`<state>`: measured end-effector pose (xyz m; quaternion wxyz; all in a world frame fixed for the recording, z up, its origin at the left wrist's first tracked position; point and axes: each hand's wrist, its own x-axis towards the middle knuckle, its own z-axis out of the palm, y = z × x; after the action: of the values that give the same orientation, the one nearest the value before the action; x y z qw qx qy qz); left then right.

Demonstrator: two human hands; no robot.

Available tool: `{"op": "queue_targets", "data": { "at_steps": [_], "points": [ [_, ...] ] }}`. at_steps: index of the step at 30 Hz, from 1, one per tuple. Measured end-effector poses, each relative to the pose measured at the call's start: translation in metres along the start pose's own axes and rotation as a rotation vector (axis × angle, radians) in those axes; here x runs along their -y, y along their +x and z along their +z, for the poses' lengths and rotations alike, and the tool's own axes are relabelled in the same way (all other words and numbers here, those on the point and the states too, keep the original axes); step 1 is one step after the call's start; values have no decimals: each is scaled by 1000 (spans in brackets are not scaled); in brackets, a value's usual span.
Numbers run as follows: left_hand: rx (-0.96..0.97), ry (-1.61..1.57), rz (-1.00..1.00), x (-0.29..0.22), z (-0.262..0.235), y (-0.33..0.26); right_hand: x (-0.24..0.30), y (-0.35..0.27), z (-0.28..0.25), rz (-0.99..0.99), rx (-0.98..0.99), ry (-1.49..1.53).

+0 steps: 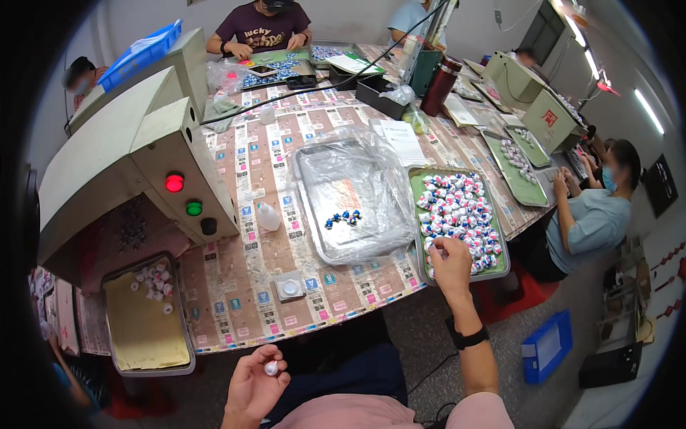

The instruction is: The person sits at a workstation in a factory and assembles small, colorful, spherical candies. They pick up a white candy base and a blue candy piece, then press them together by hand. The assembled candies are placed into a metal tray on the table. The process is repetitive, with the person handling the items one at a time.

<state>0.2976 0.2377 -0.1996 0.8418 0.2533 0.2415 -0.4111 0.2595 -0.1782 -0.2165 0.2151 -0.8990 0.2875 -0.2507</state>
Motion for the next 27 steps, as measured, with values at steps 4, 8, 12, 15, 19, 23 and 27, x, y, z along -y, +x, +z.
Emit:
{"op": "queue_targets", "data": {
  "at_steps": [4, 8, 12, 15, 19, 23, 27],
  "points": [
    [25, 11, 23, 3, -2, -1, 20, -1, 3, -134, -109, -127],
    [65, 48, 21, 4, -4, 4, 57, -1, 17, -296, -64, -2],
    [130, 53, 14, 5, 1, 3, 86, 24, 56, -394, 75, 39],
    [125, 60, 14, 4, 0, 0, 93, 46, 92, -421, 92, 18],
    [122, 42, 30, 3, -21, -1, 96, 63, 121, -333, 187, -75],
    [198, 5, 57, 0, -42, -2, 96, 60, 115, -190, 241, 104],
    [165, -2, 95, -4, -40, -2, 118, 25, 74, 77, 519, 650]
  ]
}}
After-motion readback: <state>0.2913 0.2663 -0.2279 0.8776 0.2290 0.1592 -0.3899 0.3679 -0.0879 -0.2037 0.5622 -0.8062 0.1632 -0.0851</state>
